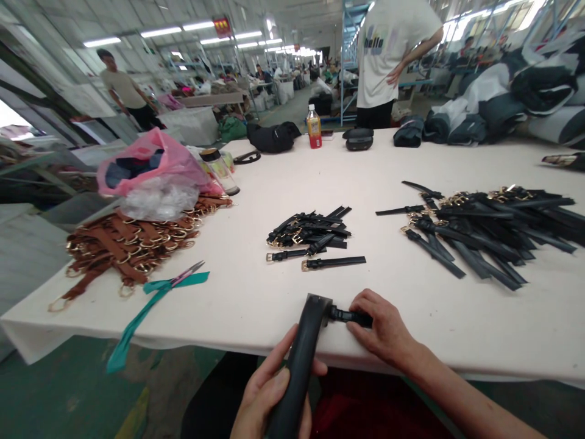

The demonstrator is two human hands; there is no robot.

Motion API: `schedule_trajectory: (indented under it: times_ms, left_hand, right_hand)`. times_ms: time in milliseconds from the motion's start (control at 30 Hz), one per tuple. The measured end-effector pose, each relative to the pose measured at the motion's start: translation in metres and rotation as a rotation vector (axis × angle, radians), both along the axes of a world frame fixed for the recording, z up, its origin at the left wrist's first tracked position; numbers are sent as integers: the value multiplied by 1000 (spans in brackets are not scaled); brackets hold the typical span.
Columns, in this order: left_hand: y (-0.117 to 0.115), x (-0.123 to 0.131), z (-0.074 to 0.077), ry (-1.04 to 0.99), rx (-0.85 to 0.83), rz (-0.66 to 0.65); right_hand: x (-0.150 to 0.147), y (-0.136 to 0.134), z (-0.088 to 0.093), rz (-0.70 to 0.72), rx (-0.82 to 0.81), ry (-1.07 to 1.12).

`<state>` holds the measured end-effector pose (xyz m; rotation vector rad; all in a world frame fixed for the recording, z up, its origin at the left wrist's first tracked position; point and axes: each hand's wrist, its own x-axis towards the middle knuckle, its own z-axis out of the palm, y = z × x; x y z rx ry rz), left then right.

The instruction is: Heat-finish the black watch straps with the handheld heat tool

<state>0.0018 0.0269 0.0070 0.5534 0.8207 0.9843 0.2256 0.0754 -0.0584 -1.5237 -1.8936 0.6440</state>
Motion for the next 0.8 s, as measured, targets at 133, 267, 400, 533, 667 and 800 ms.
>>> schedule_trajectory:
  times_ms: [133, 267, 400, 533, 667, 800]
  left_hand:
    - [10, -1, 3, -19, -20, -20]
    - [12, -8, -7, -77, -10, -62]
    - [10, -14, -22, -127, 62, -76]
    - [5, -20, -28, -163, 58, -80]
    - [-2, -25, -27, -163, -2, -41]
    - [-4, -27, -25, -146, -46, 1]
  right_hand:
    - [4, -5, 4, 25, -34, -23]
    - [9, -9, 11, -1, -96, -121]
    - [3, -8, 13, -1, -97, -189]
    - [-8, -6, 10, 16, -68, -181]
    - [-13, -7, 10, 8, -64, -169]
    - [-16, -8, 10, -2, -103, -185]
